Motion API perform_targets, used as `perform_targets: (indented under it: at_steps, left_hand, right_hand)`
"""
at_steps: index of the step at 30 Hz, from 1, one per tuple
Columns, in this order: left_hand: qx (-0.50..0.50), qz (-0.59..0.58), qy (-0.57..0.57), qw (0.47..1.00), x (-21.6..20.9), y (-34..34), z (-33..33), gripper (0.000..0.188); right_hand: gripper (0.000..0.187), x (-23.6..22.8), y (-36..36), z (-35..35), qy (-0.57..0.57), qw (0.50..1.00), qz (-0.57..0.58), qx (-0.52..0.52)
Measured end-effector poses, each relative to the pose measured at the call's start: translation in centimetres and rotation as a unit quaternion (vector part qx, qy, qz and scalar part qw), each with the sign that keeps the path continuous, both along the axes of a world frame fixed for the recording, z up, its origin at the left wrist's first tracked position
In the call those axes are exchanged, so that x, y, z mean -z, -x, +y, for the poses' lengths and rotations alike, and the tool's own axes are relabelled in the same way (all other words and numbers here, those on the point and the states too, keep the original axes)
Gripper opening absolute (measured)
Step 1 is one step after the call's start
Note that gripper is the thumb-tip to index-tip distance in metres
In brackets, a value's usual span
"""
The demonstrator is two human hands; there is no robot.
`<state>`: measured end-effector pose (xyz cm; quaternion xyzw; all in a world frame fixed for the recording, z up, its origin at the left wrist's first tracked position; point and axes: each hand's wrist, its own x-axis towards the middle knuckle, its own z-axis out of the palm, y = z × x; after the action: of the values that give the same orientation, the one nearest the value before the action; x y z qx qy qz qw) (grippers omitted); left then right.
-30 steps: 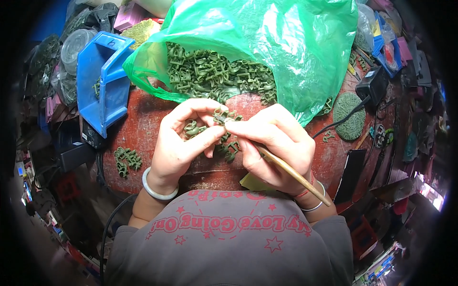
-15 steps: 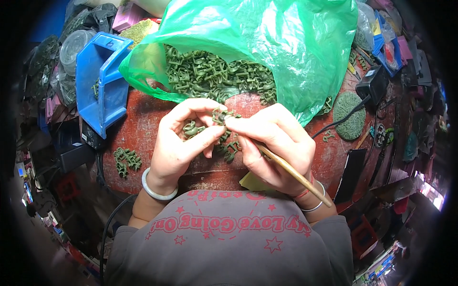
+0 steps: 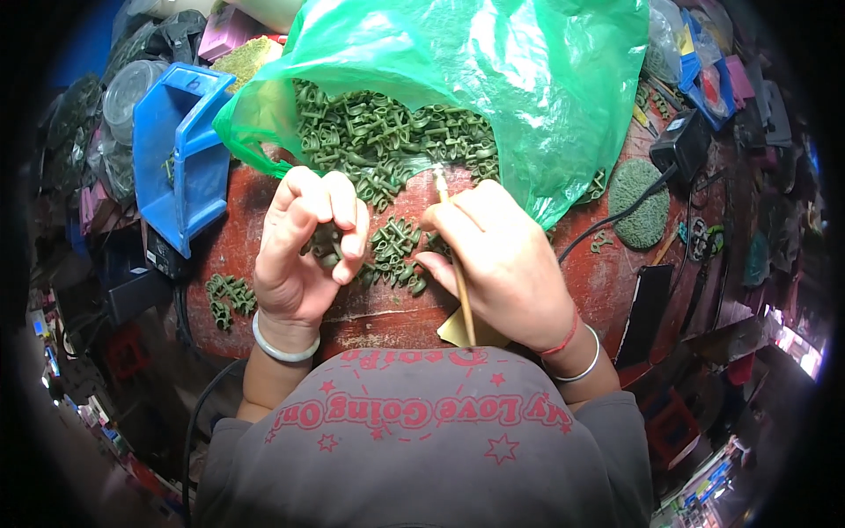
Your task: The person picks up and assembles small green plastic parts by hand on a wooden table, using a thin wooden tool to push and position the pieces together.
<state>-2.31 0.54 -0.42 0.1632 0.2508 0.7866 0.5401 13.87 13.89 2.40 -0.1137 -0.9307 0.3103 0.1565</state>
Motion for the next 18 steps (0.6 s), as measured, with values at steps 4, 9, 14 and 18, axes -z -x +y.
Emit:
perform_targets:
  at_steps: [4, 9, 14, 18]
  left_hand:
    - [-0.012, -0.046, 0.071, 0.996, -0.5, 0.2, -0.1, 0.008]
    - [-0.049, -0.016, 0.152, 0.987, -1.1, -0.1, 0.0, 0.010]
    - [-0.061, -0.016, 0.165, 0.984, -1.1, -0.1, -0.1, 0.010]
    - [-0.088, -0.013, 0.161, 0.983, -1.1, 0.0, 0.1, 0.010]
  right_hand:
    - [0.025, 1.4, 1.0, -0.9, -0.034, 0.998, 0.044, -0.023]
    - [0.025, 1.8, 1.1, -1.2, -0.075, 0.996, 0.006, -0.041]
    - [0.027, 2.8, 1.6, -1.5, -0.089, 0.994, 0.064, -0.027]
    - [0.025, 3.0, 2.0, -1.6, -0.083, 0.990, 0.100, -0.058]
